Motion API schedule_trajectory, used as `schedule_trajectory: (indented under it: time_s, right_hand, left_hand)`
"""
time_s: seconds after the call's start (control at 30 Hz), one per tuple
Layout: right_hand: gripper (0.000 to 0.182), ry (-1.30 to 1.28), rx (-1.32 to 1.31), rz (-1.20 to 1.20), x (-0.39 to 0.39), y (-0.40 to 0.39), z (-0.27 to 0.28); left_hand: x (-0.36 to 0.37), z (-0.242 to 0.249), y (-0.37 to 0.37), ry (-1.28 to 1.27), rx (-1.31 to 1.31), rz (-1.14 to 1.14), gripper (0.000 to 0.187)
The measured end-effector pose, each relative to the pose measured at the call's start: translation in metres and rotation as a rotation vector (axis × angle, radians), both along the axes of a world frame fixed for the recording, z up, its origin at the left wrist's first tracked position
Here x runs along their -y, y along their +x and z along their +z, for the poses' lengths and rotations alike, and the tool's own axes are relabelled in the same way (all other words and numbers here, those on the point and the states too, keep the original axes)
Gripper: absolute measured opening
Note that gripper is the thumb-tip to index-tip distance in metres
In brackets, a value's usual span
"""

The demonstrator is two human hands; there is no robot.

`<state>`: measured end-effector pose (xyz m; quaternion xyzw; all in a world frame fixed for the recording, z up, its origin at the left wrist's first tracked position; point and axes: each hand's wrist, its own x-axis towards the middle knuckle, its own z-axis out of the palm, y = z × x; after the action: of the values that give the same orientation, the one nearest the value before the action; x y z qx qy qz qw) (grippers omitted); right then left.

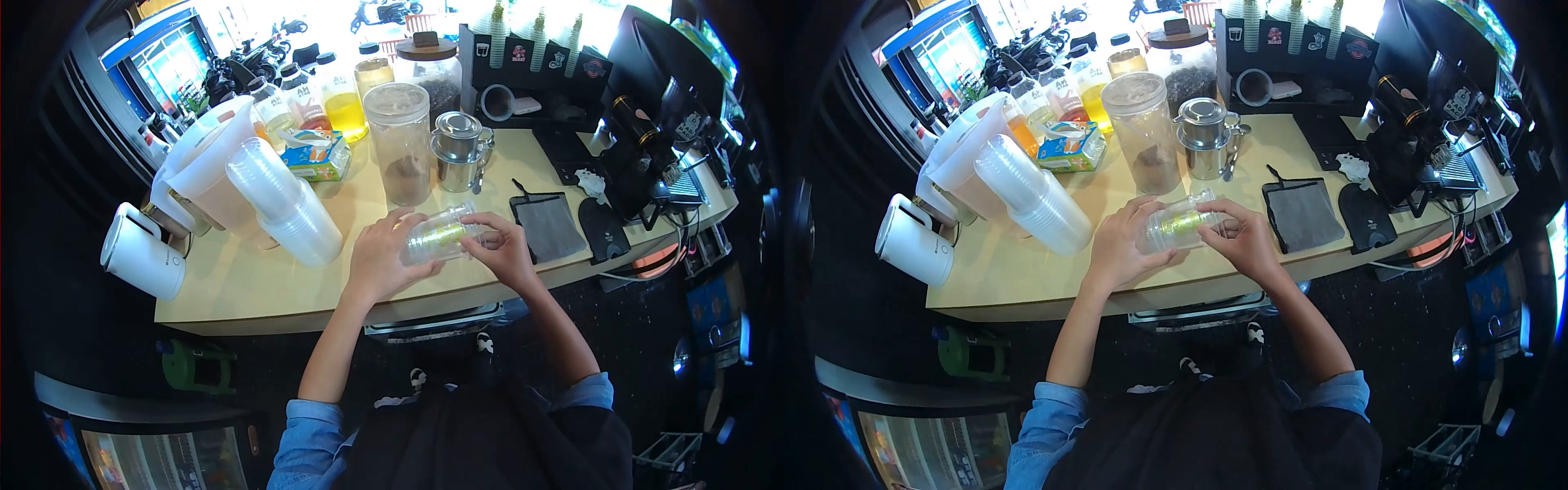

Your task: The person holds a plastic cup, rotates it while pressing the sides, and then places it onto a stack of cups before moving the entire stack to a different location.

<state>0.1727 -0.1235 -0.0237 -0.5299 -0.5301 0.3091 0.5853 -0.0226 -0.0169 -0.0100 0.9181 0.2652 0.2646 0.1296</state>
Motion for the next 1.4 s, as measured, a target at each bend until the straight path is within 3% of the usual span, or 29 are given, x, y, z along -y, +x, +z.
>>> schedule_trajectory:
  time_s: [0.23,0.63,0.7,0.8,0.93,1.17,1.3,1.4]
  right_hand:
    - [0.030,0.019,-0.088,0.103,0.001,0.006,-0.005]
    - [0.042,-0.096,0.058,0.090,0.000,-0.011,-0.005]
    - [0.041,0.074,0.038,0.077,-0.006,-0.023,-0.008]
    - [0.036,0.115,0.009,0.083,-0.015,-0.035,-0.008]
    - [0.033,-0.058,-0.076,0.085,-0.014,-0.043,0.003]
    - [0.030,0.018,-0.005,0.049,-0.014,-0.038,-0.006]
    - [0.029,0.136,0.150,-0.062,-0.011,-0.015,-0.013]
    - [0.026,0.150,0.123,-0.017,-0.004,0.006,-0.010]
  left_hand:
    - [0.000,-0.004,0.001,0.062,-0.002,0.014,0.058]
    - [-0.002,-0.007,0.002,0.030,-0.014,0.013,0.062]
    - [0.001,-0.008,0.004,0.049,0.002,0.001,0.067]
    - [0.004,-0.003,0.002,0.018,0.040,-0.012,0.077]
    - [0.004,-0.006,-0.002,-0.018,0.055,-0.027,0.085]
    - [0.003,-0.001,-0.009,-0.092,0.023,-0.010,0.082]
    - [-0.001,-0.004,-0.013,0.019,0.071,0.013,0.076]
    - [-0.004,-0.005,-0.017,0.083,0.099,0.010,0.074]
